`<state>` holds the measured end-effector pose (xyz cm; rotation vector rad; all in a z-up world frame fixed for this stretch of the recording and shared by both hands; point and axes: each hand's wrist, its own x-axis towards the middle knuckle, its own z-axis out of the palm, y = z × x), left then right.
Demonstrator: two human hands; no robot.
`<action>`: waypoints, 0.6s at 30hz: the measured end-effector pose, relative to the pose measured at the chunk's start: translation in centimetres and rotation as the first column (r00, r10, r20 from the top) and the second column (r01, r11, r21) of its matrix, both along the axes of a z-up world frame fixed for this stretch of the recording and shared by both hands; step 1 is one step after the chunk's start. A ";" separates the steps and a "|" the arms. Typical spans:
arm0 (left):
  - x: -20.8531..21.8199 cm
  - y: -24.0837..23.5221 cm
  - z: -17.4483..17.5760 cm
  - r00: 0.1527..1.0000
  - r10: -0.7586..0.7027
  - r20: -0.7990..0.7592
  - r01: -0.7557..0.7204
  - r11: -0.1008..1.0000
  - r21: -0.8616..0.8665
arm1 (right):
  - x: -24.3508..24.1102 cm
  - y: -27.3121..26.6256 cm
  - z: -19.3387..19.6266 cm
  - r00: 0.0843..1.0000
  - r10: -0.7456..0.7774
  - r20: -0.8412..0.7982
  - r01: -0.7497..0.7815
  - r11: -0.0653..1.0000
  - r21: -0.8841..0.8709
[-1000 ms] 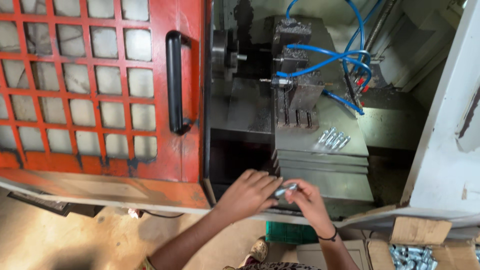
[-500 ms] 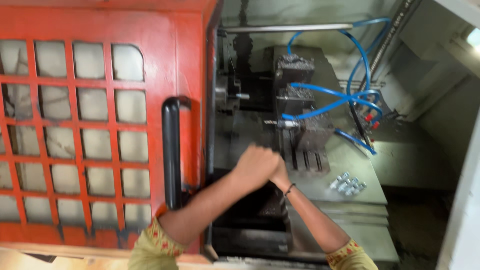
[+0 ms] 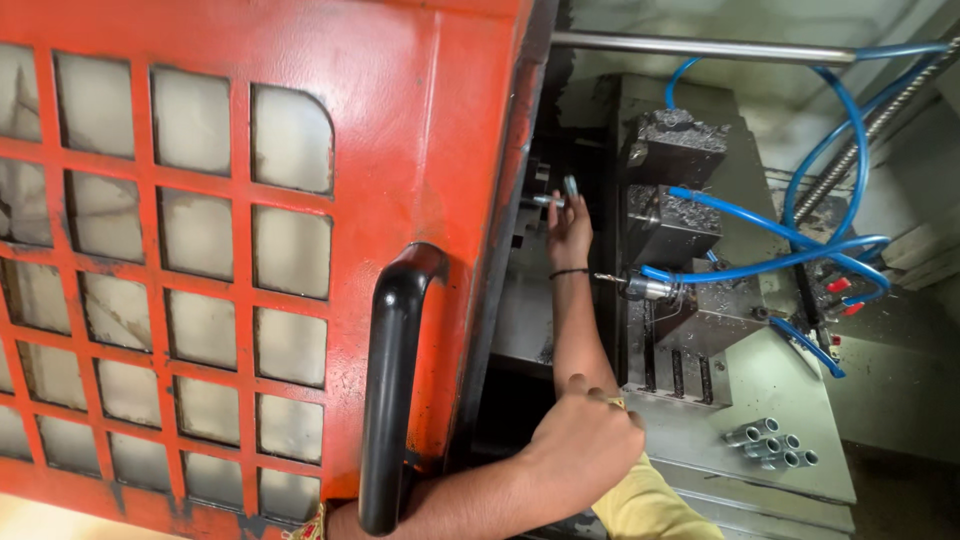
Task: The person repeatedly picks up small cylindrical metal parts from a cardboard box and places them into slots on a machine. The person handles the parts by hand, moving them from the box to the machine's loading area.
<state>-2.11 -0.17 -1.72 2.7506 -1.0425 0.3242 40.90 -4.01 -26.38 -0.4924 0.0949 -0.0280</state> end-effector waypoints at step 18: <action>-0.4 -0.4 -0.7 0.998 -0.011 -0.062 0.008 0.999 -0.042 | -7.4 1.0 4.9 0.987 -0.135 0.086 0.156 0.688 -0.709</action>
